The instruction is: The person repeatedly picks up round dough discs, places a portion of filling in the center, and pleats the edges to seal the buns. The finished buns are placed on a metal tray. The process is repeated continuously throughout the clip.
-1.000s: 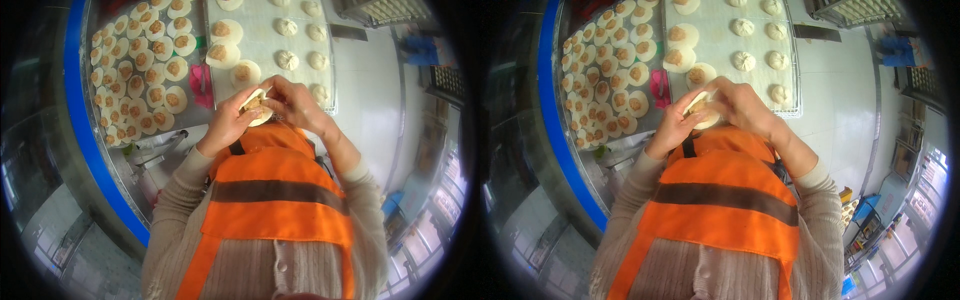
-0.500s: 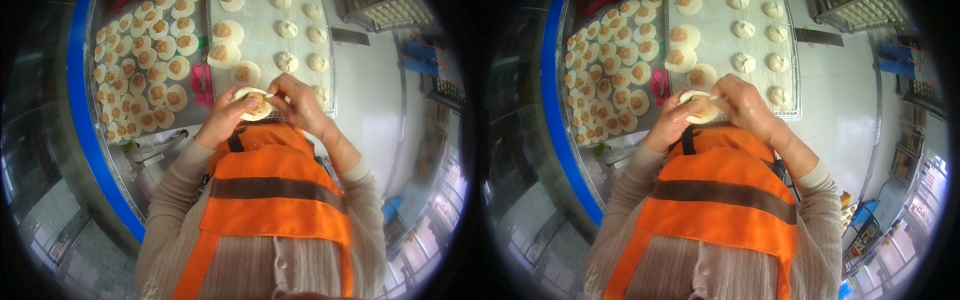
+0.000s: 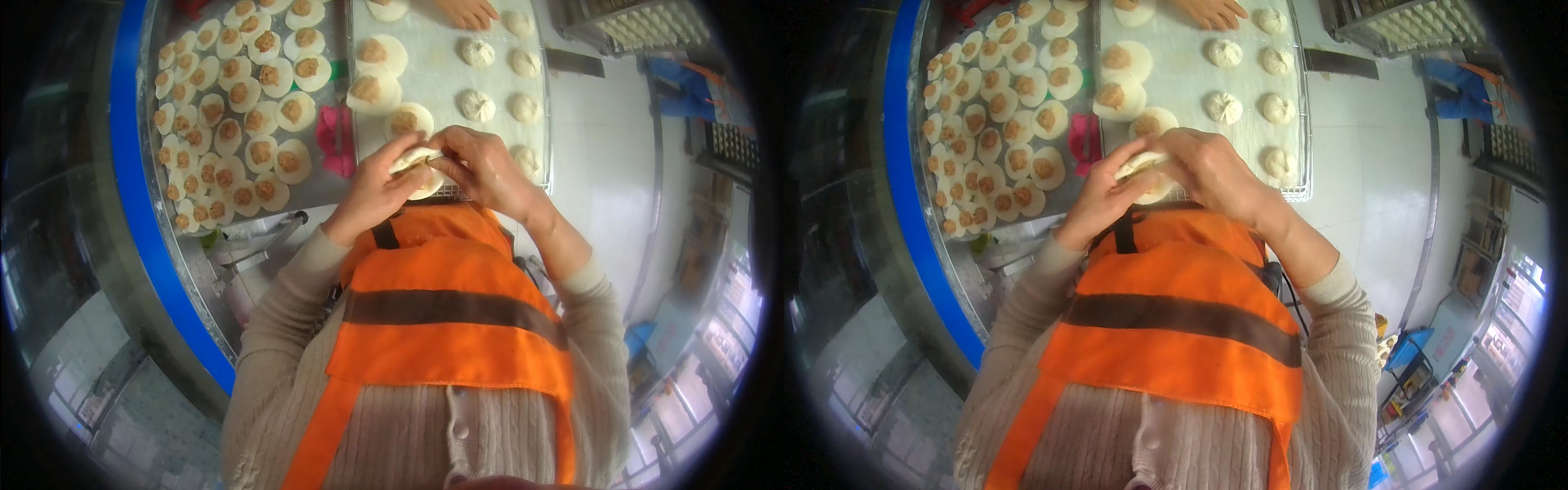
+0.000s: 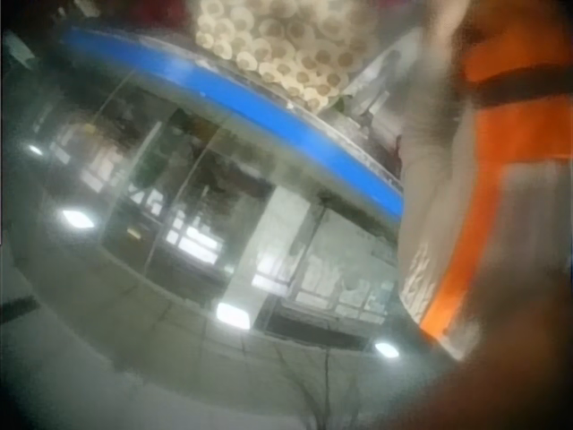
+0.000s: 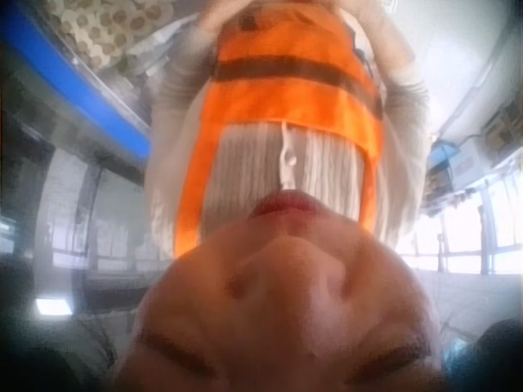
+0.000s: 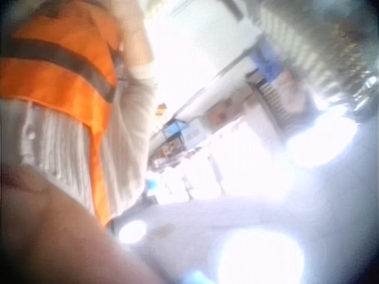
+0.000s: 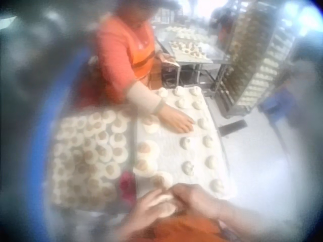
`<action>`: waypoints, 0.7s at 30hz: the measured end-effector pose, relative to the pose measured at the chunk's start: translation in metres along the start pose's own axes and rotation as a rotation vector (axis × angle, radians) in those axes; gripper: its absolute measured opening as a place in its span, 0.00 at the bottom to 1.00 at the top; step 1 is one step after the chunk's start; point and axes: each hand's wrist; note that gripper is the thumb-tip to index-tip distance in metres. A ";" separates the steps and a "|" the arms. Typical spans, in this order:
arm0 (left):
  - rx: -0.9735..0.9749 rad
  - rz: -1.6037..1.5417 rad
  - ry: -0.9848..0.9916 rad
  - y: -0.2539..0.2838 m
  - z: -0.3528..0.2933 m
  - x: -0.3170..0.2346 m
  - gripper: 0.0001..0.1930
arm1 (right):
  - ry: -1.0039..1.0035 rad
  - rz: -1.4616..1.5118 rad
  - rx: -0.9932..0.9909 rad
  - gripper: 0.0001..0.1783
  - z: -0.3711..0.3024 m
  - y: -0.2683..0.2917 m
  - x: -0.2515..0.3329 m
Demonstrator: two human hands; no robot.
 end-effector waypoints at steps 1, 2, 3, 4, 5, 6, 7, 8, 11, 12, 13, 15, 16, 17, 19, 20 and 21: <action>-0.051 -0.225 0.085 0.003 0.001 -0.001 0.23 | -0.041 -0.025 -0.003 0.20 0.000 0.001 -0.001; -0.042 -0.245 0.135 0.006 0.001 -0.002 0.23 | -0.028 -0.053 -0.032 0.20 0.001 -0.001 -0.002; -0.033 -0.267 0.185 0.009 0.001 -0.004 0.24 | -0.017 -0.081 -0.061 0.20 0.001 -0.003 -0.003; -0.051 -0.258 0.293 0.010 0.001 -0.004 0.25 | -0.006 -0.124 -0.084 0.20 0.001 -0.004 -0.004; -0.024 -0.229 0.258 0.010 0.000 -0.005 0.24 | -0.009 -0.109 -0.068 0.19 0.001 -0.006 -0.005; -0.025 -0.169 0.281 0.010 -0.001 -0.006 0.24 | -0.013 -0.107 -0.047 0.19 0.001 -0.007 -0.006; -0.021 -0.111 0.299 0.009 -0.001 -0.005 0.24 | -0.018 -0.098 -0.007 0.18 0.001 -0.008 -0.006; -0.001 -0.009 0.269 0.008 -0.001 -0.005 0.24 | -0.016 -0.085 -0.046 0.15 0.001 -0.008 -0.007; 0.046 0.236 0.155 0.006 -0.002 -0.001 0.24 | 0.037 -0.087 -0.074 0.10 0.002 -0.010 -0.006; 0.046 0.281 0.112 0.006 -0.001 0.001 0.24 | 0.085 -0.130 -0.062 0.10 0.003 -0.010 -0.006; 0.051 0.339 0.059 0.006 -0.001 0.002 0.24 | 0.102 -0.165 -0.077 0.10 0.004 -0.011 -0.005; 0.067 0.473 -0.055 0.005 0.000 0.004 0.24 | 0.094 -0.110 -0.051 0.09 0.004 -0.012 -0.005; 0.096 0.554 -0.029 0.005 0.001 0.004 0.24 | 0.145 -0.055 -0.047 0.09 0.003 -0.013 -0.004; 0.085 0.577 -0.161 0.004 0.002 0.004 0.24 | 0.013 -0.041 -0.062 0.08 0.005 -0.013 -0.005; 0.082 0.646 -0.308 0.004 0.004 0.004 0.23 | -0.083 0.031 -0.080 0.08 0.005 -0.013 -0.006; 0.038 0.462 -0.185 0.003 0.005 0.004 0.22 | -0.108 -0.005 -0.060 0.08 0.005 -0.012 -0.006; -0.012 0.280 -0.116 0.005 0.006 0.003 0.22 | -0.125 -0.043 -0.039 0.09 0.005 -0.010 -0.006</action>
Point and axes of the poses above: each hand's wrist, its own z-axis towards the middle knuckle, its own y-axis out of the back of the hand, x = y × z, and after that the axes turned 13 degrees about -y, right-handed
